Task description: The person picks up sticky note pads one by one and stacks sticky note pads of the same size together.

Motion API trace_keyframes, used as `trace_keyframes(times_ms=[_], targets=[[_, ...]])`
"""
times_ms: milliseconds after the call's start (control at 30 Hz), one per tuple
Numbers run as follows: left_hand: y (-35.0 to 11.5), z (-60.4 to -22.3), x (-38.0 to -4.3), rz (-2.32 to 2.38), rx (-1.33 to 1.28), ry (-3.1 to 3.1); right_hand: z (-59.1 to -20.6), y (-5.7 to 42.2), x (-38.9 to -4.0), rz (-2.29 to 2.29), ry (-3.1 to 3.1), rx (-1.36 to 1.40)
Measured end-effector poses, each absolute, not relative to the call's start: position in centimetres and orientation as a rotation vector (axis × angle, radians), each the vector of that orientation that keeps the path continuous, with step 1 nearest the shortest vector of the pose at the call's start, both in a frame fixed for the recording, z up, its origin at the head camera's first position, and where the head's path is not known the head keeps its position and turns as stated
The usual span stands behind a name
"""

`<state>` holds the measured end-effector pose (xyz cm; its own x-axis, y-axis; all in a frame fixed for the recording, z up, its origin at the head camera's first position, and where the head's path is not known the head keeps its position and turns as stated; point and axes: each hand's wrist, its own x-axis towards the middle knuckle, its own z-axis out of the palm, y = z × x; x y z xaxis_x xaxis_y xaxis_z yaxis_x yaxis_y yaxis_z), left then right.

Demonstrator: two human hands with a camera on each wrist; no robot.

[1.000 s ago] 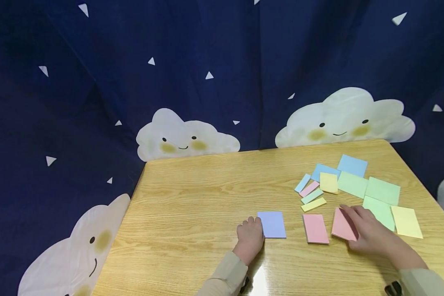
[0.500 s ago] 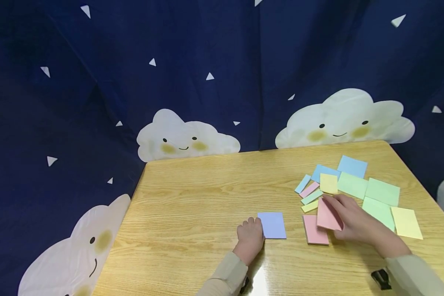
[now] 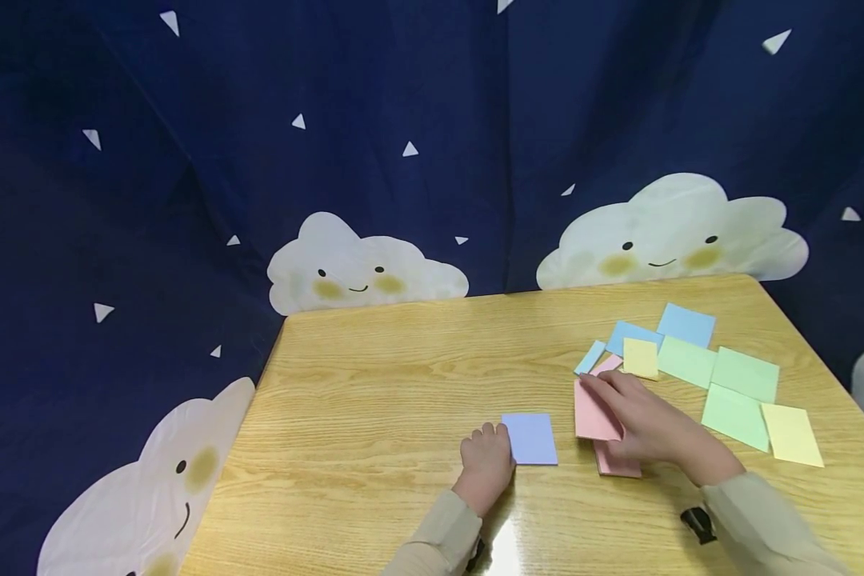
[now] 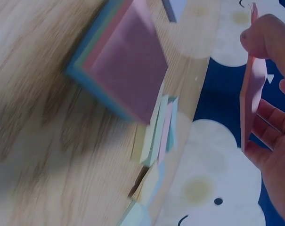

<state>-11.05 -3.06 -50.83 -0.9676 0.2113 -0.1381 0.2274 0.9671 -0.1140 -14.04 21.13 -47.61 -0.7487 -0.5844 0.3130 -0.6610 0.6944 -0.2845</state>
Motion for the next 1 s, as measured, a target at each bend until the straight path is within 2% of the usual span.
trace_keyframes(times_ms=[600,1000], targets=[[-3.9,-51.2,-11.0,-0.192,0.325,3.024,-48.4,16.0,-15.2,0.626,-2.757,1.147],[-5.0,-50.7,-11.3,0.010,0.299,3.068,-50.1,13.1,-15.6,0.684,-2.857,1.197]])
